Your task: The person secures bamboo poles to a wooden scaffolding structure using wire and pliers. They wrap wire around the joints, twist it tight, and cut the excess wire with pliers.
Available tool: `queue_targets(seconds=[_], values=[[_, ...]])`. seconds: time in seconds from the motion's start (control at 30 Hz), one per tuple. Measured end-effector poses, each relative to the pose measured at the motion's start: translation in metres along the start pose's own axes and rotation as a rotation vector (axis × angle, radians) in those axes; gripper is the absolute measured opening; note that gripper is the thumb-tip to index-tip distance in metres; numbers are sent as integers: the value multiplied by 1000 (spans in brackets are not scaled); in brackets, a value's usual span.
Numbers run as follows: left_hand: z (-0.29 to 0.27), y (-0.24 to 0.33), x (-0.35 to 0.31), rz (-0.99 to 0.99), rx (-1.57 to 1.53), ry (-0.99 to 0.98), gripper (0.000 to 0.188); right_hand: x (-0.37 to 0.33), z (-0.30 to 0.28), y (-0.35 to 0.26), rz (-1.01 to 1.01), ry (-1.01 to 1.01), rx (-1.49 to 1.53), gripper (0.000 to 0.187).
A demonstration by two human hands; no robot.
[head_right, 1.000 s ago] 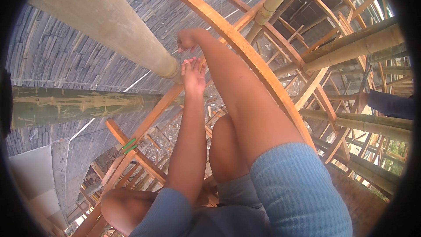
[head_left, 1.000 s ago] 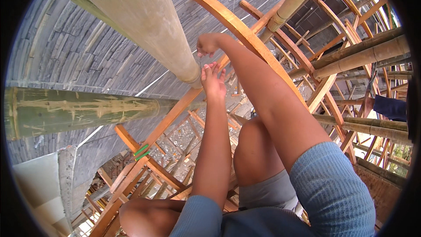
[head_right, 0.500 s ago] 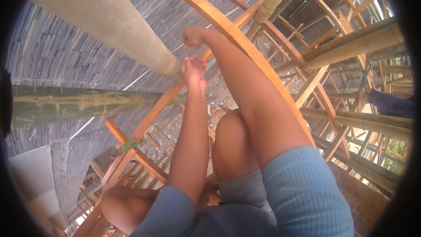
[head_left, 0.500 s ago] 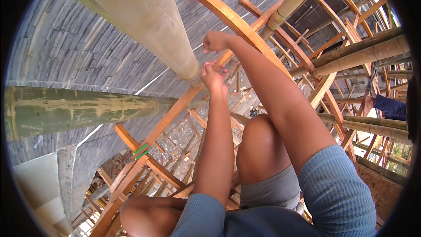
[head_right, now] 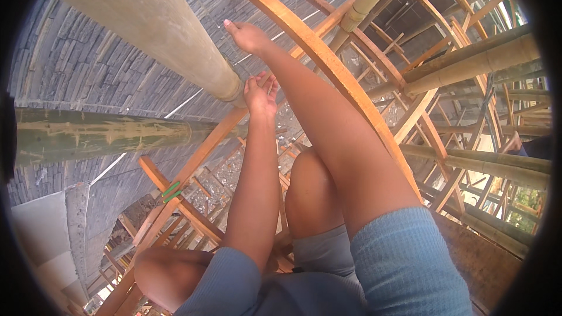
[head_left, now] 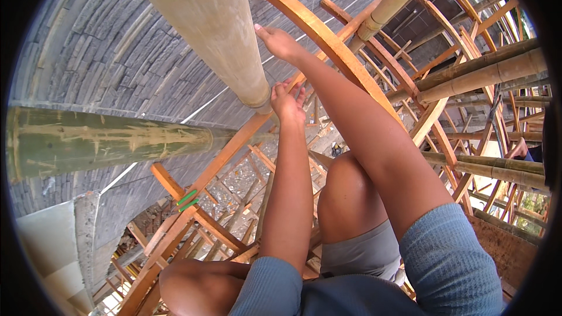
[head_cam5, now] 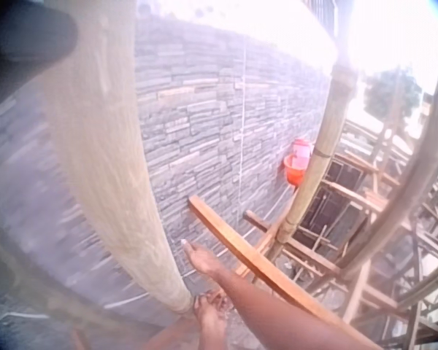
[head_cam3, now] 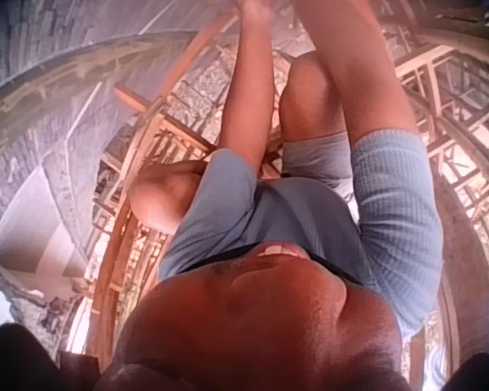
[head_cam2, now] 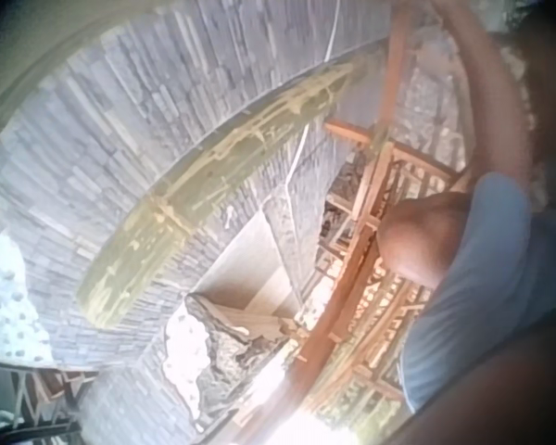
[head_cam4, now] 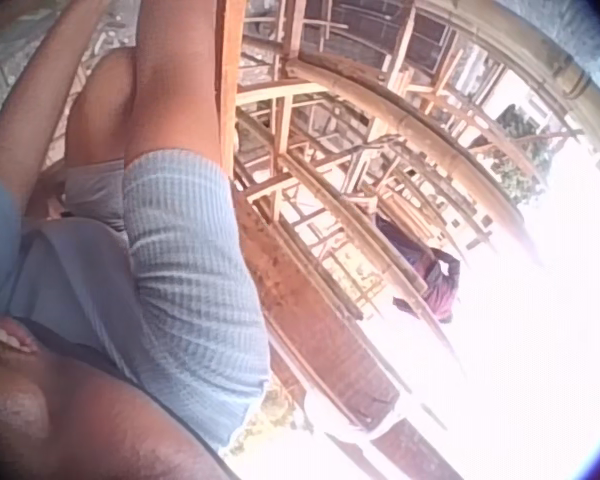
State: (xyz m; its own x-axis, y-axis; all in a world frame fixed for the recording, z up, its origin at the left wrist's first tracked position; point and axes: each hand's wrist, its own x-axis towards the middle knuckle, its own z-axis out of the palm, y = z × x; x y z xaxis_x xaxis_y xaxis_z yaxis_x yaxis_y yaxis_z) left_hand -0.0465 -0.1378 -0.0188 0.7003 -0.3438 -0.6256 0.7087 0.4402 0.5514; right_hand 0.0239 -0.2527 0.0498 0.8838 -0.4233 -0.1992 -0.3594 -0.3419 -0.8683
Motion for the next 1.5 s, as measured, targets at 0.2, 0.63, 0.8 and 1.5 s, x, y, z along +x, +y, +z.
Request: queue_targets(seconds=[0.2, 0.63, 0.8, 1.5], values=[[-12, -12, 19, -53, 17, -96, 17, 36, 25, -11, -14, -184, 189, 79], [-21, -20, 37, -173, -270, -219, 21, 28, 26, -49, -190, -262, 120, 57], [-32, -10, 53, -77, -302, -309, 23, -2, 39, -69, -102, 204, -228, 51], [-16, 5, 25, -214, -450, -130, 23, -73, -68, -1, 85, 941, -717, 45]])
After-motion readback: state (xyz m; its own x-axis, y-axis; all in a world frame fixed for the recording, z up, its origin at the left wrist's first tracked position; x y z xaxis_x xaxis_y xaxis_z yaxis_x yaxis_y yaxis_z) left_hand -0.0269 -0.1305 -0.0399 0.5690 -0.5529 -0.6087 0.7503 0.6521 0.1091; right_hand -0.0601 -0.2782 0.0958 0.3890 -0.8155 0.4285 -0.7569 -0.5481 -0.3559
